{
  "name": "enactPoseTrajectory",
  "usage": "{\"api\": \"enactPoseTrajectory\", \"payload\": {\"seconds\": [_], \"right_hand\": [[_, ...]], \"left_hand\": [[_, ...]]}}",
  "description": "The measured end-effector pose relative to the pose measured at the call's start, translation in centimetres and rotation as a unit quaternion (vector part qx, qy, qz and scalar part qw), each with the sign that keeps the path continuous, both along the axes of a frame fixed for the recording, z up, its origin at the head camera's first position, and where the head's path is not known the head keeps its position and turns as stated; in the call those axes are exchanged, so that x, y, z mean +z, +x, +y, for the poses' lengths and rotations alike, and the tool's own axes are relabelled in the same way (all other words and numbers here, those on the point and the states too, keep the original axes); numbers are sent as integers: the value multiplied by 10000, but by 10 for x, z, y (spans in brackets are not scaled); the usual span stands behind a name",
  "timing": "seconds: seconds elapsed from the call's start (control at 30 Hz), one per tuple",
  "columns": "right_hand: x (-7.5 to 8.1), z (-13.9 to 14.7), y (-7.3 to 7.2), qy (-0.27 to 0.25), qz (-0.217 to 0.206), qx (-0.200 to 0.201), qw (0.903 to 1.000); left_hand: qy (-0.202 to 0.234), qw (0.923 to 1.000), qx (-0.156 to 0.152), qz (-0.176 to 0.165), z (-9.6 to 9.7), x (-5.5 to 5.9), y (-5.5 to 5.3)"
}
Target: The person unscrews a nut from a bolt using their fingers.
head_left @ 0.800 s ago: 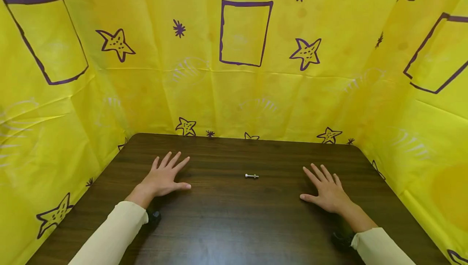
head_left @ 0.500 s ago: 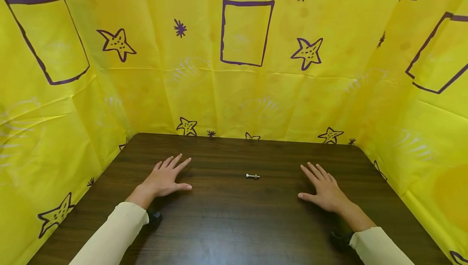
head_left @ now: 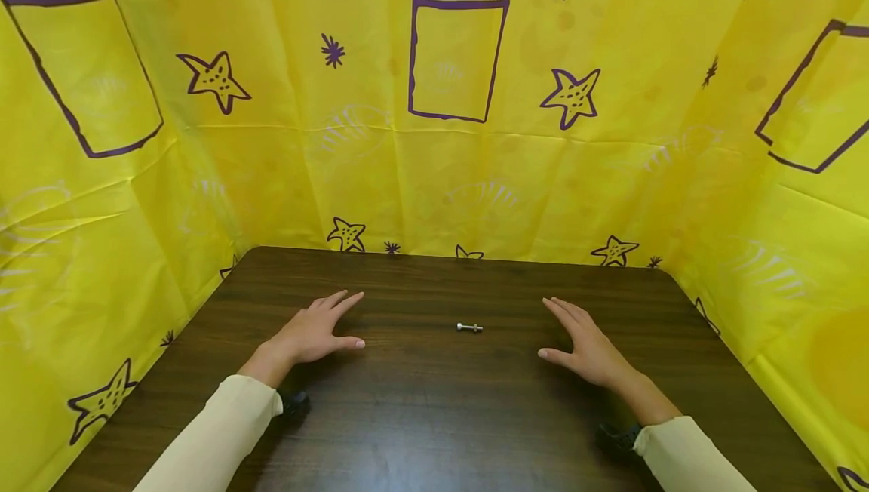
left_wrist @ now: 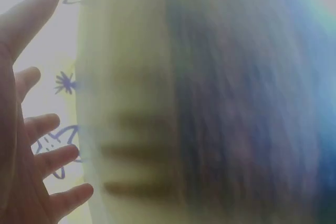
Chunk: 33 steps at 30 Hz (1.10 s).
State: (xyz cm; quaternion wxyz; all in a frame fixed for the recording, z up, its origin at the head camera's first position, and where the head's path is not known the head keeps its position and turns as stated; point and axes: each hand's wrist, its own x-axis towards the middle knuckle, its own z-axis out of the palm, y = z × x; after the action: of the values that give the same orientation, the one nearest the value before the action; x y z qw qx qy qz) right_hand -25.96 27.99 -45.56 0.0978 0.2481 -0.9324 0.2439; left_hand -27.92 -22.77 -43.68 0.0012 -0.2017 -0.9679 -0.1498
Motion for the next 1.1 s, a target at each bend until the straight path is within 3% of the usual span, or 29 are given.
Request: {"api": "enactPoseTrajectory", "payload": {"seconds": [0.2,0.43,0.83,1.1], "right_hand": [[-2,-14,-2,-633,-268,-182,9975],[-2,-36,-5,-1640,-489,-286,9848],[-7,-61,-8,-2155,-709,-645,9718],[-4,-81,-7,-2919,-1237,-1236,9403]], "left_hand": [[326,9994,-83,-1,13,3,0],[612,9980,-143,53,27,1,-3],[916,9957,-126,56,60,2,-10],[1379,9901,153,197,88,2,-19]]}}
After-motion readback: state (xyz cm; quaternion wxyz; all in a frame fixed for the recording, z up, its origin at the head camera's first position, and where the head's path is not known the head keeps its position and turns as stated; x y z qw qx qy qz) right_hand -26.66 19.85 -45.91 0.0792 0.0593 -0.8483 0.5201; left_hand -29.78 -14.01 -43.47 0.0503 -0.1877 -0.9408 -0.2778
